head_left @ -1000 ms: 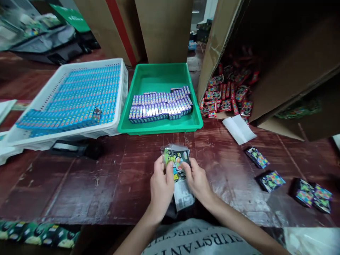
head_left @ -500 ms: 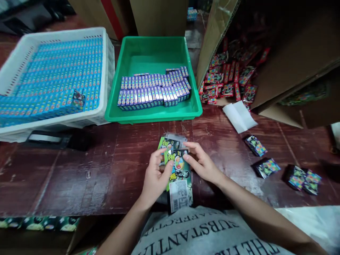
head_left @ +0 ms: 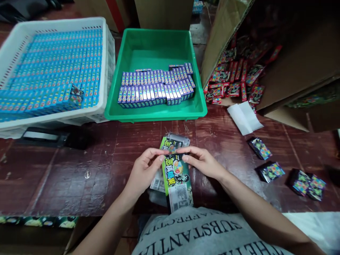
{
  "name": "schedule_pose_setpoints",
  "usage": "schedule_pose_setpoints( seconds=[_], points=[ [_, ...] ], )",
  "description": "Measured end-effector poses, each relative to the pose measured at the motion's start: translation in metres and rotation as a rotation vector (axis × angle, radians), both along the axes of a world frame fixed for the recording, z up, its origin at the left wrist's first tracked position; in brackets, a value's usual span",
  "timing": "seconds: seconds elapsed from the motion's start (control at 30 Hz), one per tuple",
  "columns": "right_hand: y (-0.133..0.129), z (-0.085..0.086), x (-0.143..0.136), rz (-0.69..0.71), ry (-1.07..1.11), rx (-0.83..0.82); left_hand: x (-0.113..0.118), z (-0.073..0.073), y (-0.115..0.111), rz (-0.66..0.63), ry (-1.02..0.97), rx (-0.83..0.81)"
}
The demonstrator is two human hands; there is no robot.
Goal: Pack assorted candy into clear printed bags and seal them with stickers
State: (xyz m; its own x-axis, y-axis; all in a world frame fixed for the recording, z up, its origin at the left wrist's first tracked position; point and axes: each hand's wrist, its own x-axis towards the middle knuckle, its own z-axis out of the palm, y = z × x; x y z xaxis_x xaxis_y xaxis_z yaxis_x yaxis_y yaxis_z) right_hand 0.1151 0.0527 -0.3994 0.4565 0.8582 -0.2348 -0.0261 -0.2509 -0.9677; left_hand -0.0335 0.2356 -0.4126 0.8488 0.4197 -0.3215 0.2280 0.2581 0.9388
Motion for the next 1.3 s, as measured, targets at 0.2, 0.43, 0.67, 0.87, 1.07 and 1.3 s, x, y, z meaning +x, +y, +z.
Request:
schedule_pose_setpoints(
  seconds=[0.2,0.43,0.67,0.87,1.07,1.3],
  points=[
    [0.003,0.0,0.001,-0.023,-0.269,0.061,0.003,0.005,0.008,-0.04,0.064,0.048],
    [0.027,0.008,0.011,-0.097,-0.12,-0.053,0.024,0.006,0.016,-0.025,0.118,0.02],
    [0.028,0.019,0.021,0.024,0.057,-0.107,0.03,0.013,0.022,-0.141,0.125,0.008],
    [0.033,0.021,0.02,-0.075,0.016,-0.129,0.035,0.016,0.026,-0.14,0.138,0.049],
    [0.038,0.016,0.029,-0.032,-0.026,-0.229,0.037,0.008,0.03,-0.188,0.162,0.004],
    [0.028,0.027,0.041,0.216,-0.138,-0.098,0.027,0.009,0.035,-0.298,0.039,0.041]
  ],
)
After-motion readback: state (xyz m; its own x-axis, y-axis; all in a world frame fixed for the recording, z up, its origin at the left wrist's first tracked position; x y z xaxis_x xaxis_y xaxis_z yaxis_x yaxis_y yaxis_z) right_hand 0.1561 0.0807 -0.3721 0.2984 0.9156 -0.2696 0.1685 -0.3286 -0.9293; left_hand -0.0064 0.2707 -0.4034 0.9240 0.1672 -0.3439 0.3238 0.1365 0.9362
